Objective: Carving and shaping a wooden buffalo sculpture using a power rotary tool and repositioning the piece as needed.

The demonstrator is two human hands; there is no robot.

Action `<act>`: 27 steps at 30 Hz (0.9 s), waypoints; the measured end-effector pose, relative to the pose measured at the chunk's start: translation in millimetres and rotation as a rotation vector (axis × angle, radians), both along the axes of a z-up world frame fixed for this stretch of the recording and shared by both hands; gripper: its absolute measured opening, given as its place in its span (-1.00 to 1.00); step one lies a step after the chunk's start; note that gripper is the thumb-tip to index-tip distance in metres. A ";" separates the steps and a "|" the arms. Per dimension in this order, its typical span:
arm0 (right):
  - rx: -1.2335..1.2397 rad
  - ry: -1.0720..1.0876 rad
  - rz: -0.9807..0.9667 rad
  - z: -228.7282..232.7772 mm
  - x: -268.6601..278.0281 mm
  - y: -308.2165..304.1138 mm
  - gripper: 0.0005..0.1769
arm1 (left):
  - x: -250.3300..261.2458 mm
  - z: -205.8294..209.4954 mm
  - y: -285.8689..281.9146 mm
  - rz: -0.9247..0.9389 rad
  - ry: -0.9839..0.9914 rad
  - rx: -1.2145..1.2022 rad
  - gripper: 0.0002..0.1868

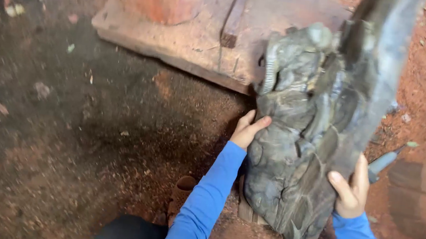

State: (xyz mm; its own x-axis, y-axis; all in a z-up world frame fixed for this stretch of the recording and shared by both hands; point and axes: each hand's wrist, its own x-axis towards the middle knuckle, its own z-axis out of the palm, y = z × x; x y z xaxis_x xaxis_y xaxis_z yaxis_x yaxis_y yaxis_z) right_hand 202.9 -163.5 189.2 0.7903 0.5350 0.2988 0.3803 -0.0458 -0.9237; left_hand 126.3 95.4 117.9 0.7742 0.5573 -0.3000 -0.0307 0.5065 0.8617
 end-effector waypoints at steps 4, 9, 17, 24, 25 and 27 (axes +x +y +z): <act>0.064 0.102 0.089 -35.8 15.2 -15.5 -0.02 | 1.5 -4.5 3.1 -0.029 0.105 0.160 0.34; 0.402 0.460 0.036 -35.2 7.0 -12.2 -0.18 | 3.3 -0.8 1.4 0.033 0.019 0.118 0.29; 0.354 0.337 -0.039 -32.2 -0.8 -6.4 -0.16 | 1.5 16.9 9.3 0.015 -0.108 0.161 -0.23; 0.118 0.090 -0.020 -36.4 10.5 -8.1 -0.15 | -7.6 8.4 0.7 0.001 -0.121 0.115 -0.30; 0.128 0.084 -0.029 -34.0 9.1 -4.0 -0.15 | -9.8 25.2 -2.2 -0.008 -0.128 0.124 -0.30; 0.128 -0.016 -0.099 -32.3 4.3 6.7 -0.15 | -20.2 53.6 -7.5 -0.070 0.036 0.054 0.27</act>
State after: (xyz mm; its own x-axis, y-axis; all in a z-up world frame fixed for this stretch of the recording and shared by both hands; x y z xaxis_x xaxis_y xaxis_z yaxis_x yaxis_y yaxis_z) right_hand 207.2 -156.8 157.0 0.8321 0.4112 0.3722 0.3943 0.0334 -0.9184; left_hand 106.1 87.9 171.5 0.8010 0.5184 -0.2994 0.0348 0.4590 0.8878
